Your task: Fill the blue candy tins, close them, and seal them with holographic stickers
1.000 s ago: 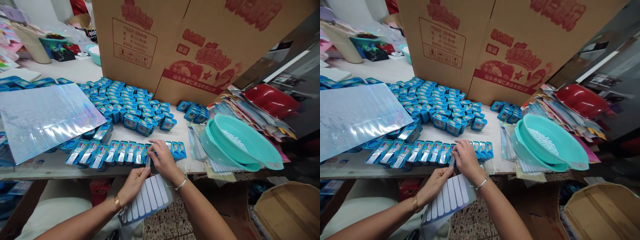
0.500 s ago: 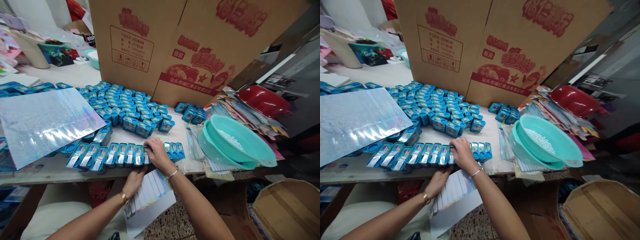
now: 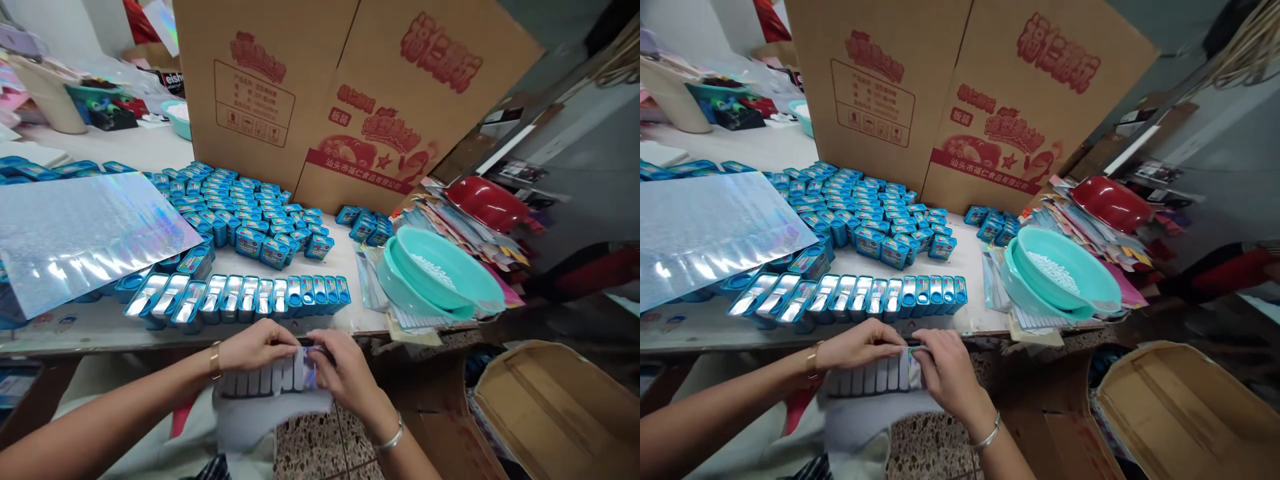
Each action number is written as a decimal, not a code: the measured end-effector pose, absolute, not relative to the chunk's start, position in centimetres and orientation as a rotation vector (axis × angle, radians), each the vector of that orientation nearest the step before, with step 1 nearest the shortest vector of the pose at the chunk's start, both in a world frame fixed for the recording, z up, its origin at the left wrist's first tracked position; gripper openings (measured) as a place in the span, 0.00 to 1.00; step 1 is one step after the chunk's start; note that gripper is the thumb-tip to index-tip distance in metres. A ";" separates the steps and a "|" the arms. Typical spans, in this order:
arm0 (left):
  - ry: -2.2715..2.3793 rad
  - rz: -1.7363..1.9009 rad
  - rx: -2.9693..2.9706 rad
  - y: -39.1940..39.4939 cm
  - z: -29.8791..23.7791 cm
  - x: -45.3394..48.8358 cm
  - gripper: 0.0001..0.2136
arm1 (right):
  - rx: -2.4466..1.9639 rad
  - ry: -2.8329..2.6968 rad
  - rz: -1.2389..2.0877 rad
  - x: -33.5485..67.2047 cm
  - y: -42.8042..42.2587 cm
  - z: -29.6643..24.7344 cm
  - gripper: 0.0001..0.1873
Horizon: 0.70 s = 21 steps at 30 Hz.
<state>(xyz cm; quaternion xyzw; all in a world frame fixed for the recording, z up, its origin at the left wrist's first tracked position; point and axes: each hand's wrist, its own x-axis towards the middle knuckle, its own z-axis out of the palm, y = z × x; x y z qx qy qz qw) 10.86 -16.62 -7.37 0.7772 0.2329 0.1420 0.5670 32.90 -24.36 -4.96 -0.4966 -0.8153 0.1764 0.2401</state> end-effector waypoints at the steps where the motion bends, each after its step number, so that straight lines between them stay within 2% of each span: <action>1: 0.594 0.332 1.995 -16.8 -7.0 11.2 0.14 | -1.344 -2.240 0.400 33.0 -24.6 -5.4 0.14; 5: 0.745 0.388 2.285 -17.6 -5.6 12.5 0.14 | -1.315 -2.315 0.078 33.9 -24.8 -6.0 0.13; 11: 0.555 0.330 1.812 -17.0 -5.4 13.7 0.16 | -1.133 -2.391 -0.445 35.4 -25.1 -6.1 0.20; 21: 0.577 0.233 1.574 -15.6 -6.3 14.6 0.13 | -1.069 -2.436 -0.626 36.7 -25.2 -6.2 0.20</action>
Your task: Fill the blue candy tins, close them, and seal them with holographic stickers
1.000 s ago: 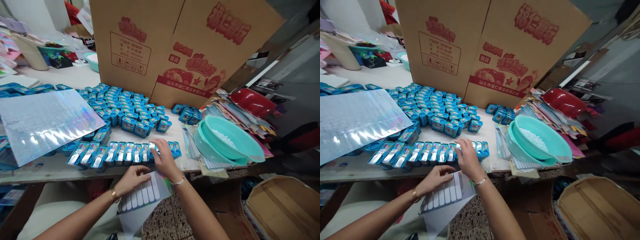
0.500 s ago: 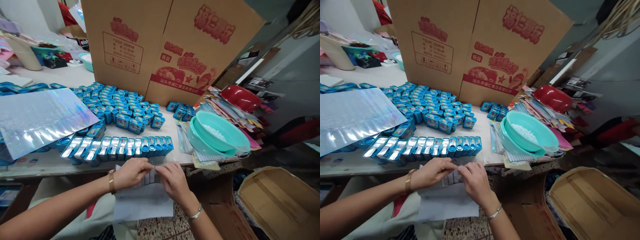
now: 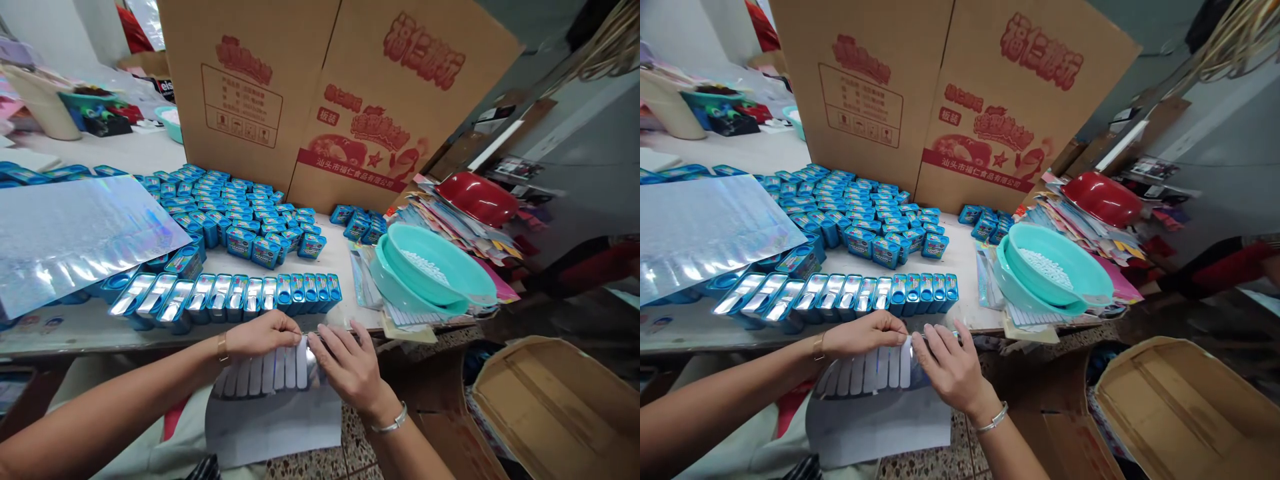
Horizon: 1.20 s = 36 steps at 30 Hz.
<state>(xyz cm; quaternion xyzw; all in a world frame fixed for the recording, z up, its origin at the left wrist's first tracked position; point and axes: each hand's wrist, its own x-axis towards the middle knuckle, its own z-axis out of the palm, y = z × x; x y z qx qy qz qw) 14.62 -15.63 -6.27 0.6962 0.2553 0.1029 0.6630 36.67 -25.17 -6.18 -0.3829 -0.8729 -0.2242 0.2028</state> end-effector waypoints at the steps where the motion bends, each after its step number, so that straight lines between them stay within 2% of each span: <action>1: 0.586 0.226 1.550 -15.5 -6.3 14.7 0.12 | -1.050 -2.443 -0.616 36.7 -25.0 -6.1 0.19; 6: 0.621 0.252 1.437 -15.2 -6.5 14.9 0.11 | -1.069 -2.389 -0.357 36.1 -24.1 -5.6 0.15; 10: 0.638 0.237 1.484 -15.1 -6.7 14.7 0.13 | -1.217 -2.342 -0.169 35.4 -23.7 -5.6 0.15; 17: 0.641 0.216 1.509 -15.1 -6.9 14.9 0.15 | -1.066 -2.506 -0.511 36.4 -24.2 -6.7 0.20; 21: 0.653 0.219 1.503 -15.2 -6.9 15.1 0.14 | -1.077 -2.489 -0.511 36.5 -24.5 -6.9 0.20; 28: 0.676 0.233 1.579 -15.4 -6.5 15.2 0.14 | -1.247 -2.270 -0.262 35.2 -24.5 -6.4 0.18; 36: 0.775 0.484 2.087 -16.8 -6.0 14.9 0.16 | -1.156 -2.358 -0.530 35.4 -24.9 -7.1 0.21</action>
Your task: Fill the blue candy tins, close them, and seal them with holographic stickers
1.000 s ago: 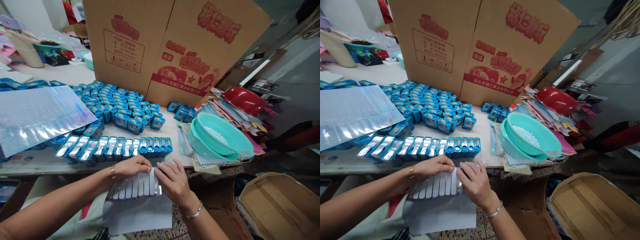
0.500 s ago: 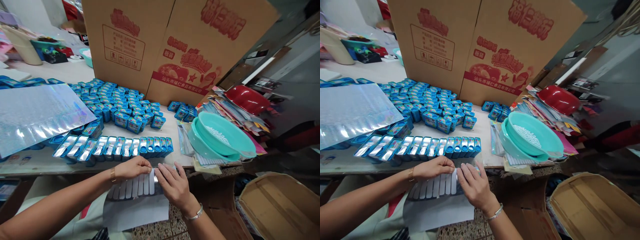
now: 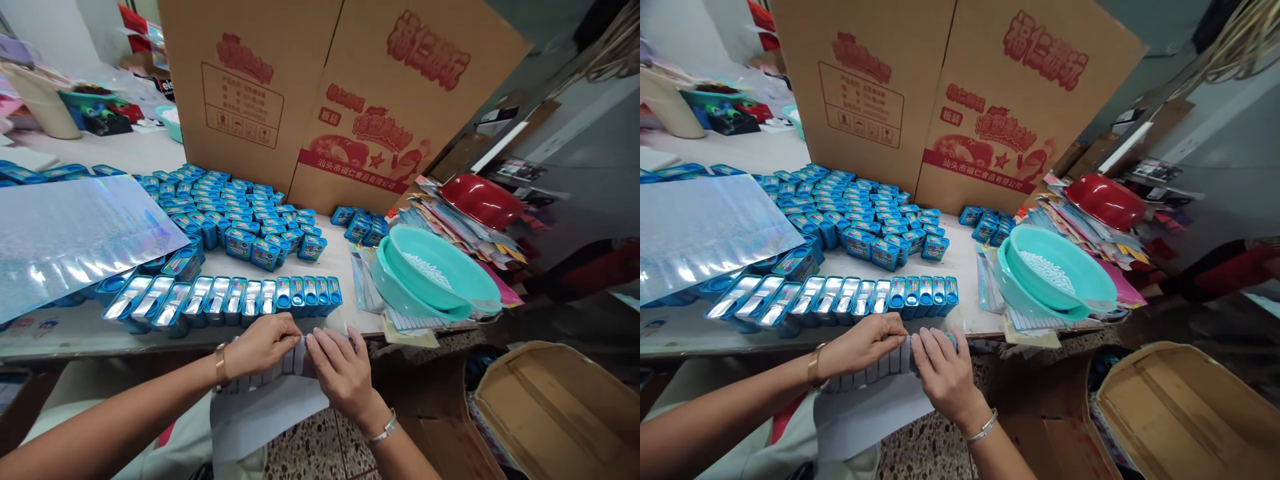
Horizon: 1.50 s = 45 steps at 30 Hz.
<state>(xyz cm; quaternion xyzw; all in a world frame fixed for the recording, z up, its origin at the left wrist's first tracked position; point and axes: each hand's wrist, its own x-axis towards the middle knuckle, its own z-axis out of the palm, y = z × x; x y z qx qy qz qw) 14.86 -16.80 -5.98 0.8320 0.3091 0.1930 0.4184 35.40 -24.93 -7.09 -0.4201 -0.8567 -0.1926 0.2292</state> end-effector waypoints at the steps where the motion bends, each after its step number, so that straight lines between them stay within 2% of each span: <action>1: 0.789 0.472 2.100 -16.9 -5.9 14.8 0.16 | -1.156 -2.361 -0.542 35.5 -24.9 -7.2 0.21; 6: 0.857 0.399 2.138 -17.0 -5.3 15.0 0.17 | -1.163 -2.332 -0.523 35.2 -24.8 -7.2 0.19; 11: 0.819 0.383 2.130 -16.6 -5.7 15.3 0.16 | -1.235 -2.209 -0.304 34.3 -24.4 -6.8 0.13; 13: 0.809 0.356 2.052 -16.3 -6.8 15.4 0.13 | -1.252 -2.152 -0.158 34.1 -24.3 -6.0 0.09; 15: 0.869 0.364 2.000 -16.2 -8.6 15.3 0.14 | -1.291 -2.089 0.035 34.1 -24.0 -4.7 0.06; 20: 0.860 0.452 2.019 -18.3 -12.5 15.1 0.16 | -1.345 -1.993 0.691 34.8 -20.9 -1.4 0.08; 23: 0.748 0.462 1.944 -20.4 -13.7 15.1 0.16 | -1.277 -1.971 0.938 35.0 -17.8 -1.3 0.07; 25: 0.767 0.490 1.832 -21.4 -14.2 15.1 0.21 | -1.220 -1.981 1.044 34.7 -15.9 -1.9 0.07; 27: 0.812 0.527 1.673 -21.7 -14.4 15.2 0.32 | -1.173 -2.000 1.122 34.3 -14.4 -2.6 0.07; 28: 0.827 0.559 1.596 -21.6 -14.3 15.4 0.34 | -1.163 -2.010 1.143 34.0 -13.9 -2.9 0.07; 32: 0.855 0.754 1.344 -19.9 -13.4 16.2 0.26 | -1.162 -2.064 1.157 33.0 -12.4 -3.6 0.07; 35: 0.878 0.796 1.140 -18.7 -12.9 17.2 0.26 | -1.211 -2.106 1.098 32.6 -11.7 -4.1 0.06; 42: 1.002 0.870 1.017 -17.6 -13.6 18.1 0.26 | -1.271 -2.203 0.667 31.9 -10.3 -5.3 0.05; 45: 1.013 0.865 0.968 -17.5 -14.0 18.2 0.27 | -1.286 -2.257 0.603 31.5 -9.6 -5.8 0.05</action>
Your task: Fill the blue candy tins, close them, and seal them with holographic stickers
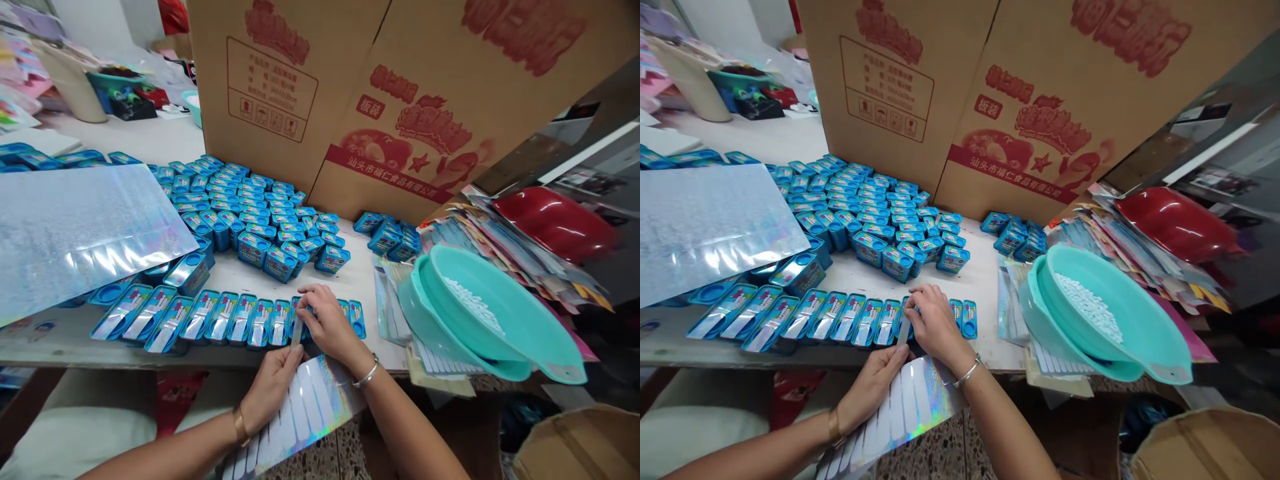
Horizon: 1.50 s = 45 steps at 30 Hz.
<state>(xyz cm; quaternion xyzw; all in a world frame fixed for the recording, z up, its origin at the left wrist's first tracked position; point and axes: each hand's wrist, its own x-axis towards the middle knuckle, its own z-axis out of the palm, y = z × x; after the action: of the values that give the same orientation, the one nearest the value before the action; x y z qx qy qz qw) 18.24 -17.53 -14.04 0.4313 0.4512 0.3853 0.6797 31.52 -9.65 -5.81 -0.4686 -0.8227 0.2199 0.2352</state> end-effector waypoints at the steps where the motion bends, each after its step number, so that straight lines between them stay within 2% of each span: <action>1: 1.014 0.864 0.951 -17.5 -14.1 18.3 0.27 | -1.297 -2.276 0.605 31.4 -9.4 -6.0 0.05; 10: 0.999 0.878 0.858 -16.7 -15.9 18.6 0.25 | -1.350 -2.241 0.688 31.2 -8.9 -7.2 0.04; 13: 1.055 0.921 0.898 -16.4 -16.7 18.6 0.24 | -1.363 -2.152 0.731 31.0 -8.8 -7.6 0.12; 16: 1.073 0.865 1.002 -16.2 -16.7 18.3 0.24 | -1.368 -2.123 0.684 30.4 -8.4 -8.0 0.08; 21: 0.966 0.679 1.155 -16.9 -14.3 17.0 0.25 | -1.331 -2.000 0.574 31.6 -10.4 -5.9 0.12; 24: 0.773 0.626 1.247 -17.3 -12.1 16.2 0.20 | -1.321 -2.006 0.646 33.9 -14.4 -3.2 0.10; 27: 0.611 0.536 1.325 -17.1 -10.2 15.9 0.18 | -1.341 -2.234 0.712 35.8 -18.9 -2.1 0.08; 30: 0.593 0.512 1.375 -16.7 -8.9 16.5 0.17 | -1.389 -2.353 0.390 36.5 -22.3 -3.2 0.07; 34: 0.655 0.435 1.382 -16.5 -8.2 17.5 0.15 | -1.300 -2.389 -0.241 36.8 -24.5 -5.6 0.16; 36: 0.664 0.414 1.380 -16.7 -8.1 17.9 0.15 | -1.246 -2.394 -0.386 37.1 -25.1 -6.2 0.18; 40: 0.689 0.416 1.379 -17.1 -7.9 18.4 0.14 | -1.214 -2.313 -0.349 37.4 -25.6 -6.3 0.18; 45: 0.739 0.446 1.297 -17.4 -7.4 18.8 0.14 | -1.291 -2.083 -0.044 36.8 -25.6 -6.4 0.16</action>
<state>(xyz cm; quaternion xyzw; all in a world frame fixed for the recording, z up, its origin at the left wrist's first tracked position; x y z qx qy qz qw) 18.76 -17.42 -7.40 0.5850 0.3331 0.2011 0.7116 36.84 -25.59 -6.39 -0.4956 -0.7997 -0.0169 0.3384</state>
